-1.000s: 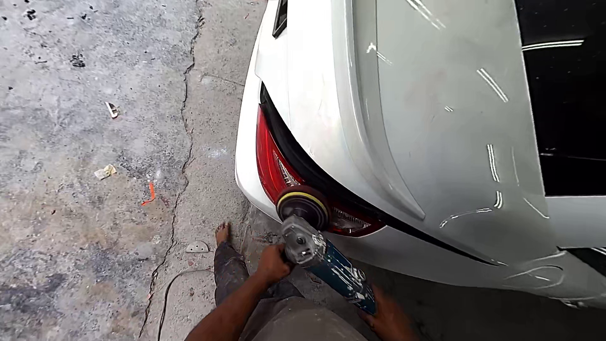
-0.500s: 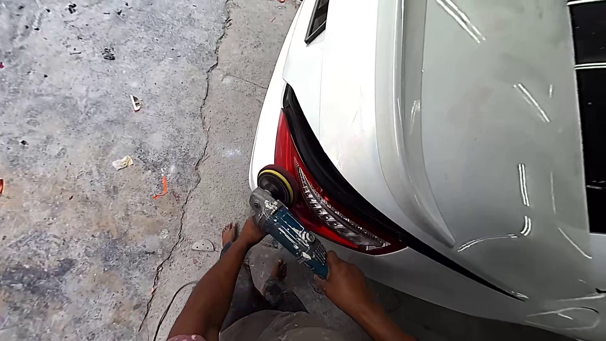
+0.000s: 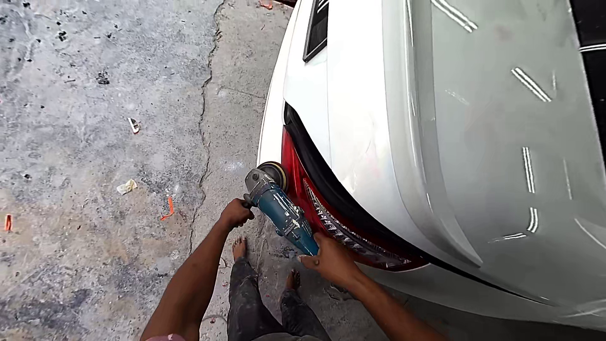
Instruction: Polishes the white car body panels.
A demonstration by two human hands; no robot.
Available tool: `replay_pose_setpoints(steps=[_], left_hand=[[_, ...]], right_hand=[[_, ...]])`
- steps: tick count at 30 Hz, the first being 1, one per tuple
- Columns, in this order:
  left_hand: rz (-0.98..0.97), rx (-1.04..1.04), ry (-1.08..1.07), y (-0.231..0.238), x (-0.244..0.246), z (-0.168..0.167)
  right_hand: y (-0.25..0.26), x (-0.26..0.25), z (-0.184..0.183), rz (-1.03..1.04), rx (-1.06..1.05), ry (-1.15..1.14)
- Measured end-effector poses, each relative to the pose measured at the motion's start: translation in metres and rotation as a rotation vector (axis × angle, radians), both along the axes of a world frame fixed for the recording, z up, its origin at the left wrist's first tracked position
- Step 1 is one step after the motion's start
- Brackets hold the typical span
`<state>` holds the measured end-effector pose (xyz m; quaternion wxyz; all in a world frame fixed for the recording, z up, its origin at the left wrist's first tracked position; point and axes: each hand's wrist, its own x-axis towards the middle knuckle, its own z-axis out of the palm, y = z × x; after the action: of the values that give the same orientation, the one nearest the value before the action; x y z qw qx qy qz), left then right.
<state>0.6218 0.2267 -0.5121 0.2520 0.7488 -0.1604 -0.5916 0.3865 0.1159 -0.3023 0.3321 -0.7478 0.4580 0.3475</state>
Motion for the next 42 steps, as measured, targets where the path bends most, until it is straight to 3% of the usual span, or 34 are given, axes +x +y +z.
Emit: replay_pose_setpoints(steps=[4,10,14,21,30,36,42], left_hand=[[-0.074,-0.035,-0.075,-0.025,0.036,-0.002],[-0.118,0.015,-0.095,-0.077,0.093,0.001],[-0.067,0.025,-0.053,-0.051,0.07,-0.011],[-0.078,0.026,-0.008,0.04,-0.046,-0.006],[-0.039,-0.237,-0.165,0.019,-0.04,0.03],[-0.16,-0.272,-0.294,0.062,-0.129,0.064],[-0.46,-0.313,-0.45,0.044,-0.215,0.126]], right_hand=[[0.004,0.022,-0.007,-0.102,-0.019,-0.043],[-0.031,0.068,-0.026,-0.181,-0.004,-0.08],[-0.021,0.06,-0.016,-0.095,-0.016,-0.015],[0.024,-0.034,0.01,-0.015,0.054,0.102],[0.036,-0.062,0.024,-0.049,-0.031,0.001],[0.051,-0.184,-0.003,-0.076,-0.02,-0.158],[0.085,-0.296,-0.032,-0.388,-0.031,-0.185]])
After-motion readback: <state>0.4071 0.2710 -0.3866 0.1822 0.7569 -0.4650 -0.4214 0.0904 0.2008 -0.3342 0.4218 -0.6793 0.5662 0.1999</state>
